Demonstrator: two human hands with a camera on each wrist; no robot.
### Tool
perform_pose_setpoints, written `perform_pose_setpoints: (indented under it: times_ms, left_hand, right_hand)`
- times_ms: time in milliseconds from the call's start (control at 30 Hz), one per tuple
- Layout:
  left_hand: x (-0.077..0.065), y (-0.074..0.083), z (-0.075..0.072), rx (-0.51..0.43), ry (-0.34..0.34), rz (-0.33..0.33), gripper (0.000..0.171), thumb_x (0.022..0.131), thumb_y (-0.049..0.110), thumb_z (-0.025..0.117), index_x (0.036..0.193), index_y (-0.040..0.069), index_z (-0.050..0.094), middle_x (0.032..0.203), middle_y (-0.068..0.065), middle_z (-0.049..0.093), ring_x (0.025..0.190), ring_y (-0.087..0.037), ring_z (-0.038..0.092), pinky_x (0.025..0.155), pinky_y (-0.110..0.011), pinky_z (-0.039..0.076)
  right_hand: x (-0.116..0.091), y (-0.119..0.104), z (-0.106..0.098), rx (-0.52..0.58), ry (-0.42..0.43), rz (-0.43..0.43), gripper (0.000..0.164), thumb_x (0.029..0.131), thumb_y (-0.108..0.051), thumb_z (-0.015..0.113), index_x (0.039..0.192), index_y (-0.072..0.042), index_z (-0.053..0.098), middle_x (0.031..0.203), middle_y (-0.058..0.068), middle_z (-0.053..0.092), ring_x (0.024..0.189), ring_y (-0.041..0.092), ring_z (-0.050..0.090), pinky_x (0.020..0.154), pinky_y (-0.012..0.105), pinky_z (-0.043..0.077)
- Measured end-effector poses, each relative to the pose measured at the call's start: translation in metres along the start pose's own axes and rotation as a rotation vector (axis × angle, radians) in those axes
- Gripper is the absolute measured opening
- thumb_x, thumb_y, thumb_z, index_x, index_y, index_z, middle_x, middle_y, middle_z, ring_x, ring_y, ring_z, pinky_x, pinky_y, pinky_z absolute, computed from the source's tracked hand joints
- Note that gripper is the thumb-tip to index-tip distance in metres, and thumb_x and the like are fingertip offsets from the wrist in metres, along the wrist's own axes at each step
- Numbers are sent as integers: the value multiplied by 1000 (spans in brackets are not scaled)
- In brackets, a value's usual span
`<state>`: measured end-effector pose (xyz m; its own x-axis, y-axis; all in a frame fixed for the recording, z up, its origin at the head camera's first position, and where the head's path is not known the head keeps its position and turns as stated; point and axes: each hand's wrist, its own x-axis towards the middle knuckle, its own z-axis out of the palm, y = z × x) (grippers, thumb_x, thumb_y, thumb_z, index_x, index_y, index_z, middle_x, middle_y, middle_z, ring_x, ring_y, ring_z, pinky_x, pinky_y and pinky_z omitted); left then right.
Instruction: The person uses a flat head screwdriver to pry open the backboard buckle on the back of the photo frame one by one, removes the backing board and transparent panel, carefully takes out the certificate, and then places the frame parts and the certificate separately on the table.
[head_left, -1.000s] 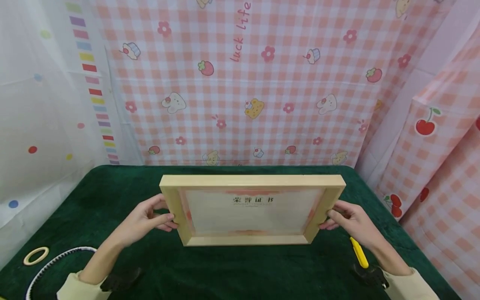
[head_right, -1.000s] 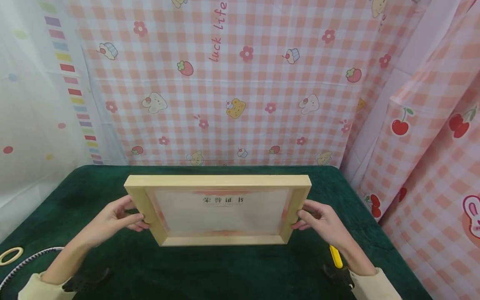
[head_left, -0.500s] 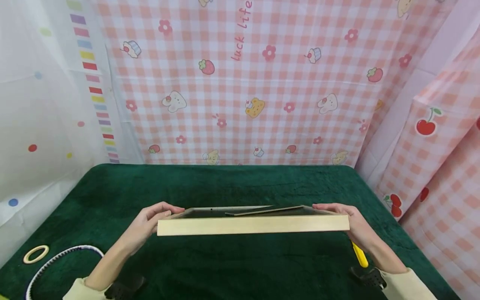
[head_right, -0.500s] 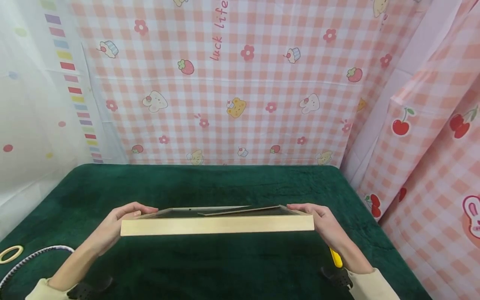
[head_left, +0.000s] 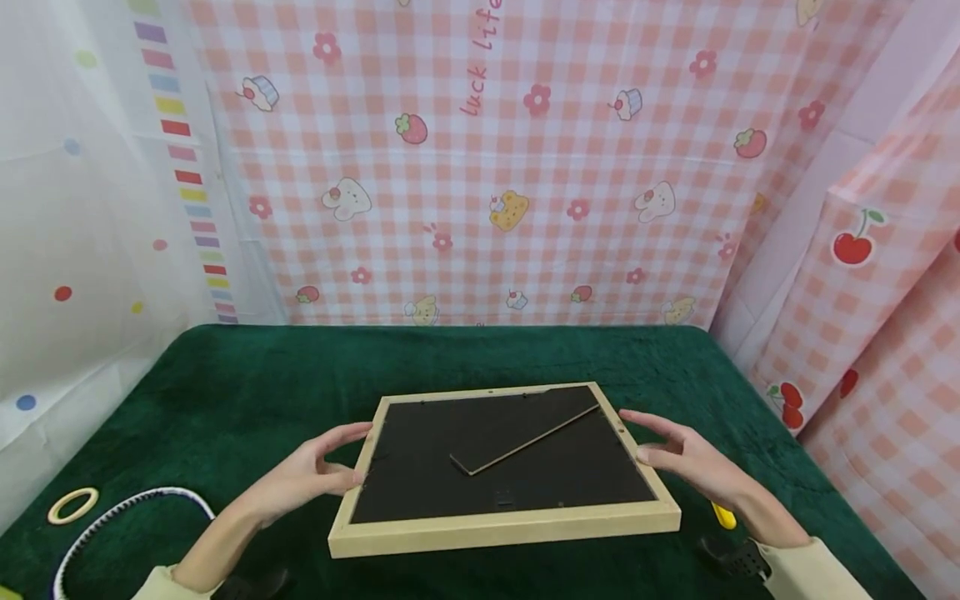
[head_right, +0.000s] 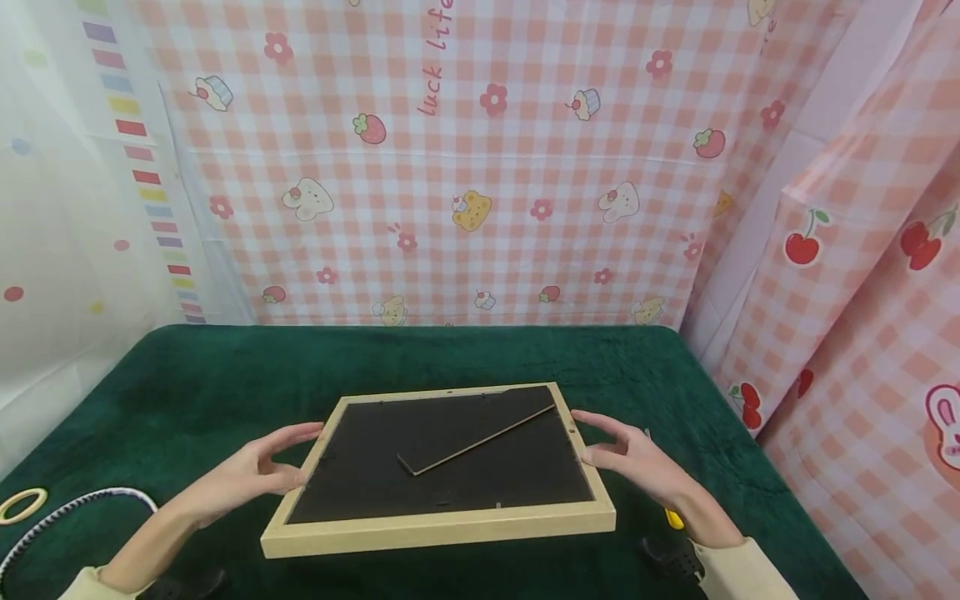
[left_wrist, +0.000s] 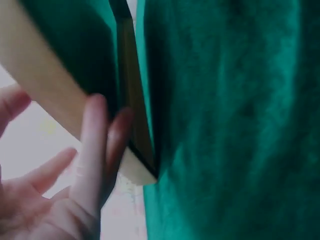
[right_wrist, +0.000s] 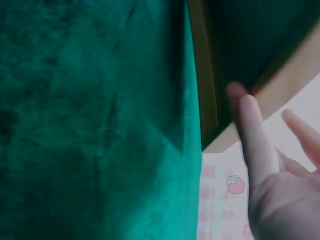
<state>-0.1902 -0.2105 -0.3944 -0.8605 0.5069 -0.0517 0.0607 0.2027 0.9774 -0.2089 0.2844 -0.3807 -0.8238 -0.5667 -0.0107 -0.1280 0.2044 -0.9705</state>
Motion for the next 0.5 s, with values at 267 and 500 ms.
perform_pose_setpoints:
  times_ms: [267,500]
  left_hand:
    - [8,-8,15,169,57,-63,79,80,20,66,139,-1,17,139,-25,17,99,-33,52,75,-42,46]
    - [13,-11,29,412,257,-64,77,73,20,72,135,1,31,133,-21,35,97,-33,51,69,-39,47]
  right_hand:
    - [7,13,9,37,-126,149,68,90,-9,50,141,-3,5,140,27,8,115,35,40,84,44,40]
    - [11,11,9,-15,-98,217,60,94,-17,44,140,-1,10,140,24,13,117,33,37,90,44,36]
